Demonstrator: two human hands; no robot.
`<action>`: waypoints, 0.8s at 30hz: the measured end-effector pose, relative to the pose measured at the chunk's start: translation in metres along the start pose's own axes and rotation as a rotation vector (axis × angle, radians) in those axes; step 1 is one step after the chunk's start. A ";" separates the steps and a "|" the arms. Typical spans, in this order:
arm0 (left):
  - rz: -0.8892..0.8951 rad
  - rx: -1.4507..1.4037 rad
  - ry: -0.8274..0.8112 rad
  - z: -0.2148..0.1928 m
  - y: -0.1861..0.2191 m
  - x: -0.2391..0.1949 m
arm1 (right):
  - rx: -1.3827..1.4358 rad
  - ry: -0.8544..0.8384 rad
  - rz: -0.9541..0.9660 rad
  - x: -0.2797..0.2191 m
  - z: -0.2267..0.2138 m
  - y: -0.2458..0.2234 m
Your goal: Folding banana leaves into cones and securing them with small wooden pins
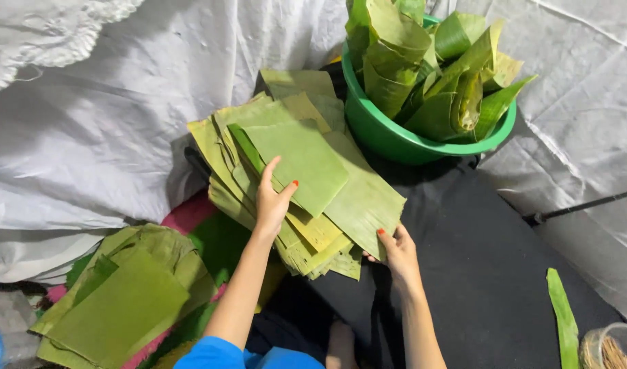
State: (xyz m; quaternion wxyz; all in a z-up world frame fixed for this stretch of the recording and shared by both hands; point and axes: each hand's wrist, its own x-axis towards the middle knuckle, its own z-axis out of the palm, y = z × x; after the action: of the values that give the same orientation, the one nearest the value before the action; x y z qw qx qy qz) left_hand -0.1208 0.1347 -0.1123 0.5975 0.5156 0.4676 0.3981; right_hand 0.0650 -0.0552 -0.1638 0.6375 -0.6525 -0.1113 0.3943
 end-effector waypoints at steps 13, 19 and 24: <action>0.434 0.649 0.148 0.007 -0.036 -0.002 | 0.102 0.217 -0.070 -0.045 -0.120 0.027; 0.294 0.461 -0.287 0.044 -0.025 -0.003 | 0.134 0.241 -0.146 -0.060 -0.155 0.030; 0.190 0.305 -0.515 0.067 -0.038 -0.004 | 0.104 0.201 -0.184 -0.075 -0.182 0.040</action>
State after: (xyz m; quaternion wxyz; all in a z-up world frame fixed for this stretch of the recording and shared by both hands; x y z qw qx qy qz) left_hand -0.0568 0.1087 -0.1472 0.5721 0.7246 0.3050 0.2337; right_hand 0.1205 -0.2454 -0.1953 0.7119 -0.6419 -0.0856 0.2719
